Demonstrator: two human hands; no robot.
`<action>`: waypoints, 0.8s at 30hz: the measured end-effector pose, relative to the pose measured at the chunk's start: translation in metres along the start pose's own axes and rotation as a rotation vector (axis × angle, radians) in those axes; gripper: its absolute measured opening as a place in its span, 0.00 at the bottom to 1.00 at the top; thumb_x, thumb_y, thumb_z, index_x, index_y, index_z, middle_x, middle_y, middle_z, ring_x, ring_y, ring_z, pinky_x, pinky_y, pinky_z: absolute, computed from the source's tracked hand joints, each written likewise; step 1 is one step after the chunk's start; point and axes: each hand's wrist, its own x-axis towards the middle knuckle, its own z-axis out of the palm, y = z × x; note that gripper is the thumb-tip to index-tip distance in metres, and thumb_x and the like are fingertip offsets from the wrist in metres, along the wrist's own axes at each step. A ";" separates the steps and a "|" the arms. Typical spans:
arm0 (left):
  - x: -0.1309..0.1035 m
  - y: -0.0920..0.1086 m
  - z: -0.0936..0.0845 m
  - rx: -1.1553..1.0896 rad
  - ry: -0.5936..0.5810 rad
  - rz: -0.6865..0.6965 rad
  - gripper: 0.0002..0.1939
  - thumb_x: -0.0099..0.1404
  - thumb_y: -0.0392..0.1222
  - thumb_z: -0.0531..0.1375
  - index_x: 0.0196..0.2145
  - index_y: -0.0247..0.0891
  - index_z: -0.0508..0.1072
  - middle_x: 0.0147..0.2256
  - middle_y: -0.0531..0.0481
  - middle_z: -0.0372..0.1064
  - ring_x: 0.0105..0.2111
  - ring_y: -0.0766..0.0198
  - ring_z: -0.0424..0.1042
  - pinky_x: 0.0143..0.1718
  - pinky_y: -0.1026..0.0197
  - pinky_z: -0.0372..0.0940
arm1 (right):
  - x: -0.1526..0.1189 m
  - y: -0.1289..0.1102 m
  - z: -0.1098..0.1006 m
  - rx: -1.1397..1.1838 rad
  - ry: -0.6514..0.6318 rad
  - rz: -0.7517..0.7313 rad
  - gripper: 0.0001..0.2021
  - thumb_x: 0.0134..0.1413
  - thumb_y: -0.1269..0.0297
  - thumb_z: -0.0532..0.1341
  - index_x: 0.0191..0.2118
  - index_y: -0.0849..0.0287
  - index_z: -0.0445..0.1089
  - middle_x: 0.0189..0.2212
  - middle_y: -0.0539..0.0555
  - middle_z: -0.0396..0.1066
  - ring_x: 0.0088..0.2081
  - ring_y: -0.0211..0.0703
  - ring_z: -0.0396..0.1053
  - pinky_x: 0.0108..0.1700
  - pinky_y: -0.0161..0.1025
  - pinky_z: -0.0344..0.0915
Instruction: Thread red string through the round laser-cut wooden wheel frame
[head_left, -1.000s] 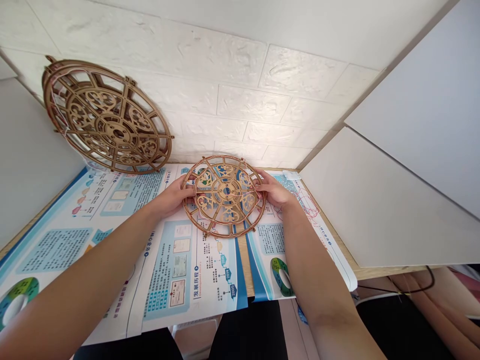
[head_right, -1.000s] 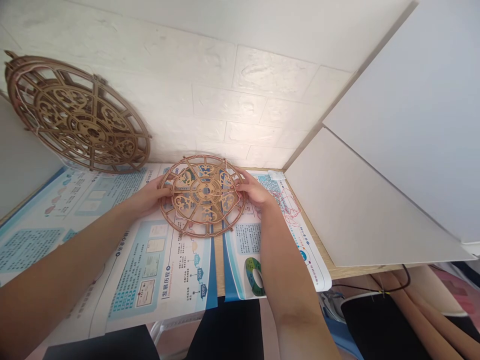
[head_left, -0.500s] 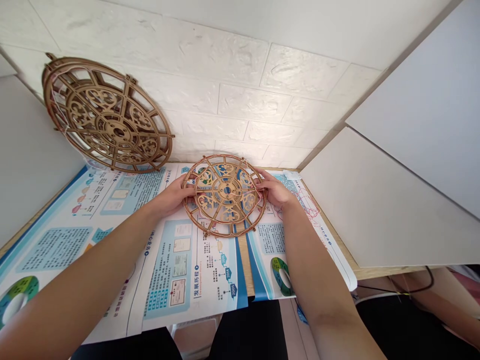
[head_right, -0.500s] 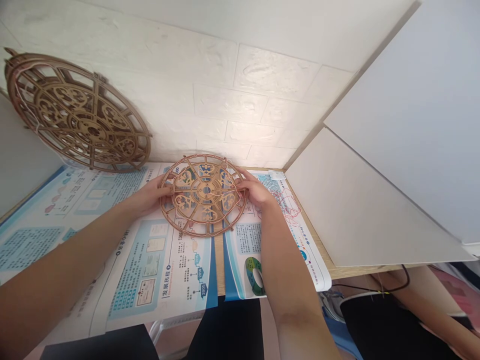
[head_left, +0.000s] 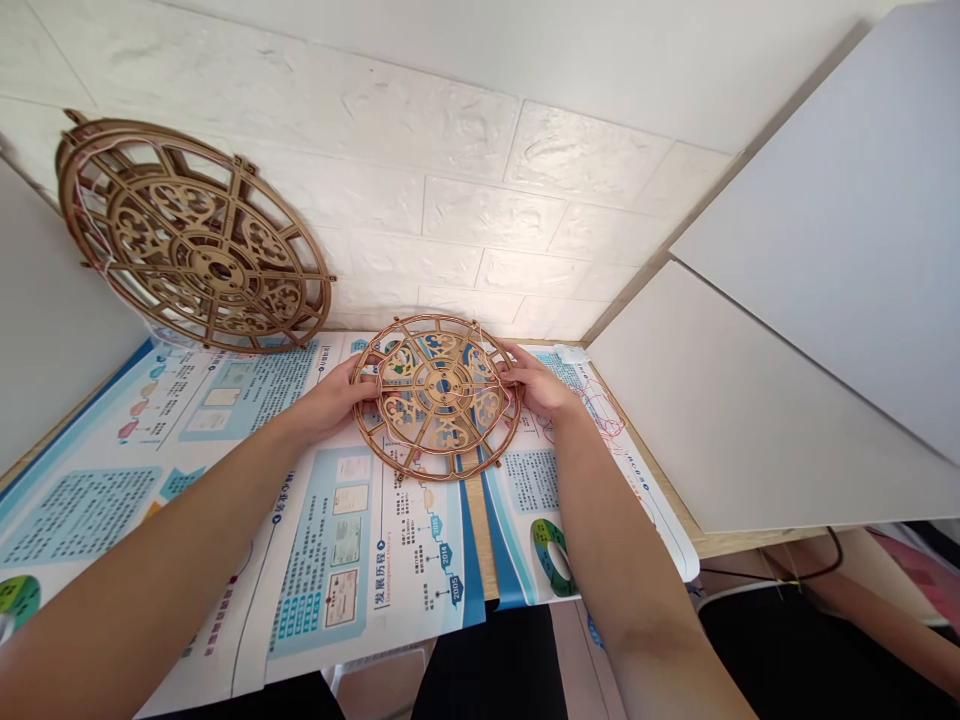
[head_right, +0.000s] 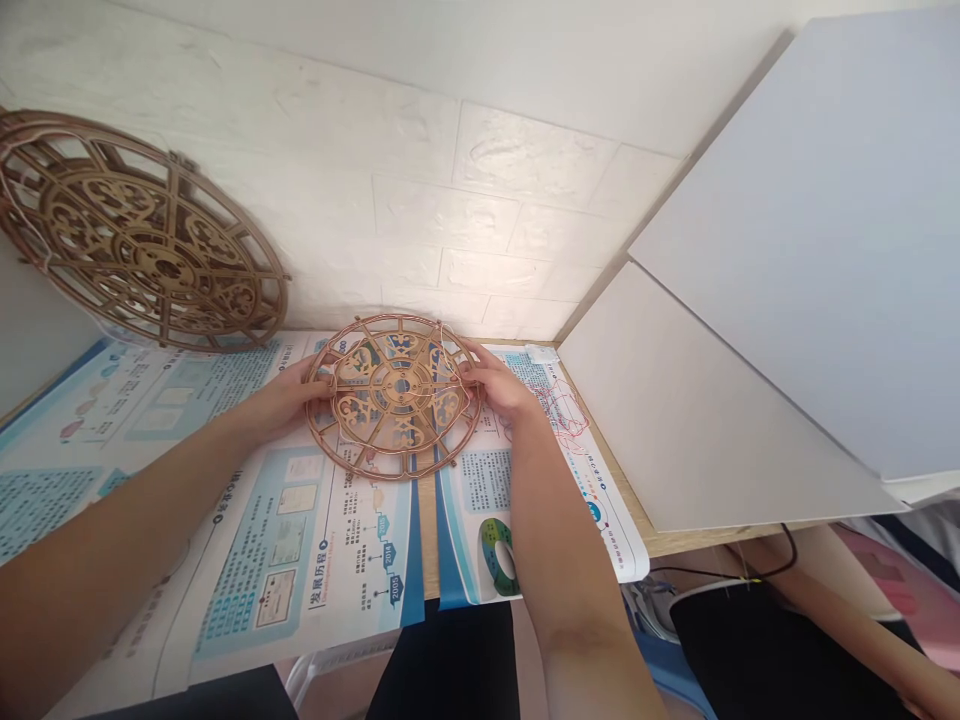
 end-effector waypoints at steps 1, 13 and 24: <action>0.000 0.000 0.000 0.002 0.001 -0.002 0.28 0.49 0.37 0.73 0.46 0.38 0.67 0.37 0.48 0.74 0.32 0.61 0.74 0.32 0.60 0.70 | 0.000 0.000 0.000 -0.005 -0.002 0.000 0.35 0.44 0.70 0.67 0.62 0.51 0.65 0.28 0.45 0.64 0.25 0.36 0.61 0.25 0.34 0.58; -0.001 0.000 0.000 0.004 0.011 -0.028 0.31 0.49 0.38 0.73 0.48 0.38 0.66 0.36 0.49 0.73 0.34 0.60 0.75 0.33 0.61 0.70 | 0.001 0.000 -0.004 -0.037 -0.047 -0.017 0.37 0.43 0.72 0.66 0.63 0.51 0.63 0.28 0.44 0.65 0.24 0.34 0.61 0.24 0.33 0.58; -0.002 0.002 0.002 0.012 0.003 -0.031 0.30 0.49 0.39 0.74 0.47 0.38 0.66 0.34 0.50 0.73 0.32 0.61 0.74 0.31 0.62 0.68 | 0.001 0.001 -0.003 -0.067 -0.051 -0.006 0.38 0.42 0.72 0.65 0.63 0.51 0.62 0.30 0.46 0.68 0.26 0.38 0.64 0.24 0.33 0.59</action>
